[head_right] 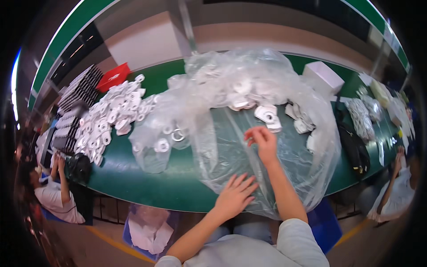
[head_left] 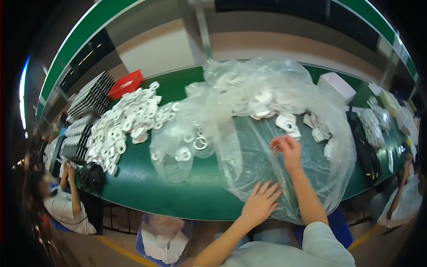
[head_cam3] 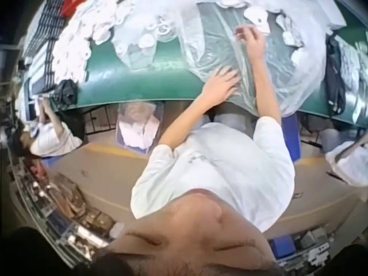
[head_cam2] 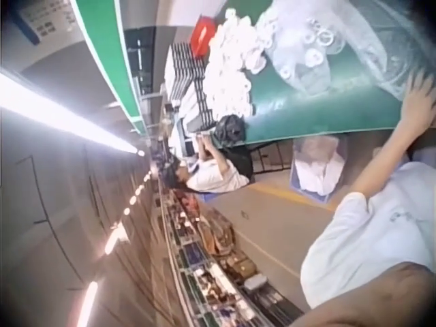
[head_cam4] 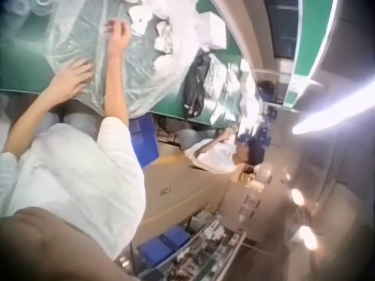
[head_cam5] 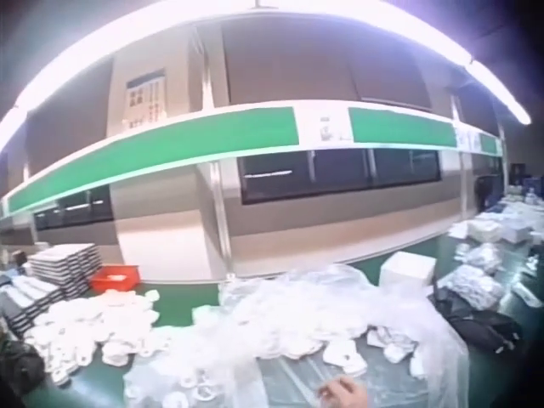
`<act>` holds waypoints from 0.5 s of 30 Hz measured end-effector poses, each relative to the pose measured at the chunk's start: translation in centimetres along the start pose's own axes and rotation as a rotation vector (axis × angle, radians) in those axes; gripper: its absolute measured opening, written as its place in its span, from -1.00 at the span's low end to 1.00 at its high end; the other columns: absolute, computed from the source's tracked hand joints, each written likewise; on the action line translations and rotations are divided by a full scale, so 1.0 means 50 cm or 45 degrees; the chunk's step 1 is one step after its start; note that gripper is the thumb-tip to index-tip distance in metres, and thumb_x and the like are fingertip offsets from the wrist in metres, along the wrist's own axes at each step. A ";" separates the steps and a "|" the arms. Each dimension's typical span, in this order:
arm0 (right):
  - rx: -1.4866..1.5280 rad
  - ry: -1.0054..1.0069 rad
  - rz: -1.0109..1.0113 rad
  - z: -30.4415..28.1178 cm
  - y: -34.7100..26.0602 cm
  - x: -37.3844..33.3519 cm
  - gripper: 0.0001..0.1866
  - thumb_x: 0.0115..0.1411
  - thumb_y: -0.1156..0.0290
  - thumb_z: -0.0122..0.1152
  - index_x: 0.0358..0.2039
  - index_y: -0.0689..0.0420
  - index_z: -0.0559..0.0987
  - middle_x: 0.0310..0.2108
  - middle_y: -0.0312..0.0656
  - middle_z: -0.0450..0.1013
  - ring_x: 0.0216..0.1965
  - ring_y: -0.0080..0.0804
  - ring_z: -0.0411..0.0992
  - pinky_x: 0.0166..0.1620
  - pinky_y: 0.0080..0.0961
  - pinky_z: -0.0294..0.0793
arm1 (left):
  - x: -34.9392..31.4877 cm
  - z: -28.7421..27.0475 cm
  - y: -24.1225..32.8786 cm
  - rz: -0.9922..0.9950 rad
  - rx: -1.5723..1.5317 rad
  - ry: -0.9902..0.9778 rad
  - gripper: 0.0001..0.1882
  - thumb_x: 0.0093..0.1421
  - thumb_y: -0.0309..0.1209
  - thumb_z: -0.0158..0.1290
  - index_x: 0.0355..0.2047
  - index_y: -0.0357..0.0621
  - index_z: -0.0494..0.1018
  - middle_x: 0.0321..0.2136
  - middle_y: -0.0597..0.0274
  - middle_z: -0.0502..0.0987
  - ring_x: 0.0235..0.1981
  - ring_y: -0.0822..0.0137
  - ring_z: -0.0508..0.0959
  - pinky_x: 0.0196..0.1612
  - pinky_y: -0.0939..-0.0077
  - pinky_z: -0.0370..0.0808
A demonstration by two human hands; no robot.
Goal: Inspecting and sorting small white plastic components at a factory workbench.
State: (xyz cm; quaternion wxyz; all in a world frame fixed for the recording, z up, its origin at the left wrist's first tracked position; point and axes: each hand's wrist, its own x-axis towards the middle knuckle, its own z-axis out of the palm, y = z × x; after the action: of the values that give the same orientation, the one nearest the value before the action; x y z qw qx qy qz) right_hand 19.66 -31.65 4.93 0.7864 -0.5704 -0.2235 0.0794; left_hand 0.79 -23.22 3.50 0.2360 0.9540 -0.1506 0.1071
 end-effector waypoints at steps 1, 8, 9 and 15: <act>-0.039 0.077 -0.074 -0.046 -0.043 0.013 -0.84 0.25 0.44 -0.04 -0.34 0.26 0.48 -0.39 -0.13 0.48 -0.42 -0.45 0.45 -0.41 -0.54 0.44 | 0.004 0.001 0.000 0.036 -0.020 -0.017 -0.55 0.17 -0.26 0.03 0.07 -0.04 0.33 0.16 0.21 0.26 0.22 0.13 0.17 0.27 0.10 0.04; -1.079 0.043 0.030 -0.257 -0.125 0.088 -0.74 0.12 0.31 0.17 -0.23 0.19 0.50 -0.32 -0.13 0.49 -0.34 -0.37 0.47 -0.30 -0.51 0.44 | 0.012 -0.014 0.021 -0.024 -0.021 -0.120 -0.49 0.11 -0.32 0.09 0.10 0.01 0.33 0.19 0.24 0.25 0.23 0.11 0.17 0.27 0.09 0.04; -1.048 0.028 0.039 -0.243 -0.107 0.095 -0.74 0.12 0.31 0.17 -0.23 0.19 0.50 -0.32 -0.13 0.49 -0.34 -0.37 0.47 -0.30 -0.51 0.44 | 0.012 -0.014 0.022 -0.049 -0.002 -0.134 -0.49 0.11 -0.32 0.09 0.10 0.01 0.33 0.19 0.24 0.25 0.23 0.11 0.17 0.27 0.09 0.04; -1.881 -0.244 -0.313 -0.156 -0.049 0.155 -0.51 -0.06 0.21 0.32 -0.10 0.14 0.49 -0.14 -0.10 0.44 -0.11 -0.13 0.38 -0.10 -0.28 0.38 | 0.005 -0.044 0.016 -0.073 -0.241 -0.020 -0.58 0.05 -0.44 0.12 -0.03 -0.06 0.44 0.10 0.14 0.35 0.16 0.11 0.29 0.21 0.16 0.17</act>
State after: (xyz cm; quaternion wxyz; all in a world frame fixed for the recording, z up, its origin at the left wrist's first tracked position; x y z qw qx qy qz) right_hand 29.68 -36.27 7.30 0.1798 -0.9108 -0.3480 -0.1304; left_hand 0.45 -22.87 5.80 0.3269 0.9322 -0.1344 0.0780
